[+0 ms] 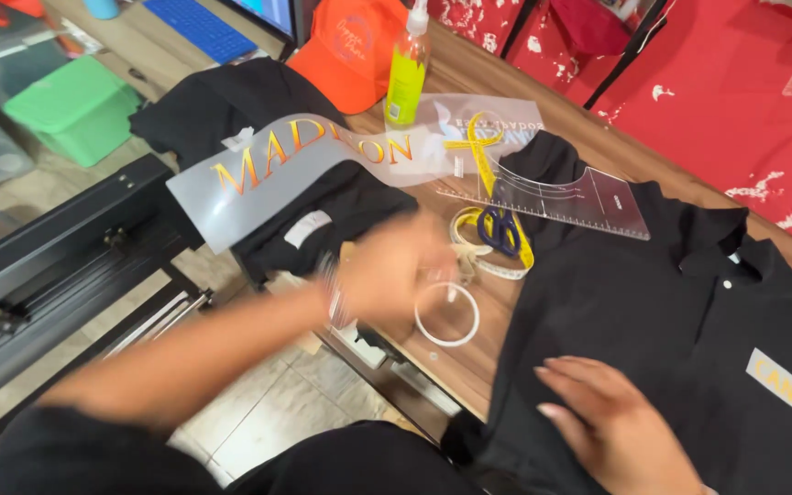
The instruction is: The person smooths a black polo shirt on a table, then cuts a vinyl lettering piece from a sheet using scissors. They place the cut vinyl on the shirt's chest, use a curved ruler to align it, and apply tape to secure the vinyl in place.
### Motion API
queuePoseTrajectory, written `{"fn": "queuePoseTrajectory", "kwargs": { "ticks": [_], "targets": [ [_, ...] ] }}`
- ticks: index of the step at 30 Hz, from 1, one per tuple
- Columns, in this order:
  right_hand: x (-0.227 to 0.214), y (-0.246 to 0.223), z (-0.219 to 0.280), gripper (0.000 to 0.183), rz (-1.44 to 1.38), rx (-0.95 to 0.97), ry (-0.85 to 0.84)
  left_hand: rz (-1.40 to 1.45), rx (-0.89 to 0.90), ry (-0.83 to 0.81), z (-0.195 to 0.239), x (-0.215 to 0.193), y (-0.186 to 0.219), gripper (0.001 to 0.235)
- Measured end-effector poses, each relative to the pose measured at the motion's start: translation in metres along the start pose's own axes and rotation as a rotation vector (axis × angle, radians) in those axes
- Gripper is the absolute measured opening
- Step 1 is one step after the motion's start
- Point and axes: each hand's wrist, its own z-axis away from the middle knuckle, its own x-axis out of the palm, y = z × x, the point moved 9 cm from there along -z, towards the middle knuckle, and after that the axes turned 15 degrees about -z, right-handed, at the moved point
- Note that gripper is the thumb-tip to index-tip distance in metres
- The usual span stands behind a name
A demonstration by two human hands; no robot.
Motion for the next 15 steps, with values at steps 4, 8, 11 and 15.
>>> {"fn": "queuePoseTrajectory", "kwargs": {
  "ticks": [4, 8, 11, 15],
  "targets": [
    [0.032, -0.019, -0.048, 0.030, 0.007, 0.124, 0.024, 0.095, 0.044, -0.169, 0.092, 0.036, 0.006, 0.040],
    [0.046, 0.015, -0.081, 0.014, -0.004, 0.321, 0.136, 0.012, -0.024, -0.035, 0.118, 0.050, -0.015, 0.044],
    [0.058, 0.049, -0.096, 0.026, 0.012, 0.522, 0.117, 0.068, -0.068, 0.054, 0.121, 0.045, -0.016, 0.031],
    [0.071, 0.077, -0.105, 0.038, 0.085, 0.871, -0.044, 0.146, -0.059, 0.092, 0.120, 0.037, -0.012, 0.021]
  ]
}}
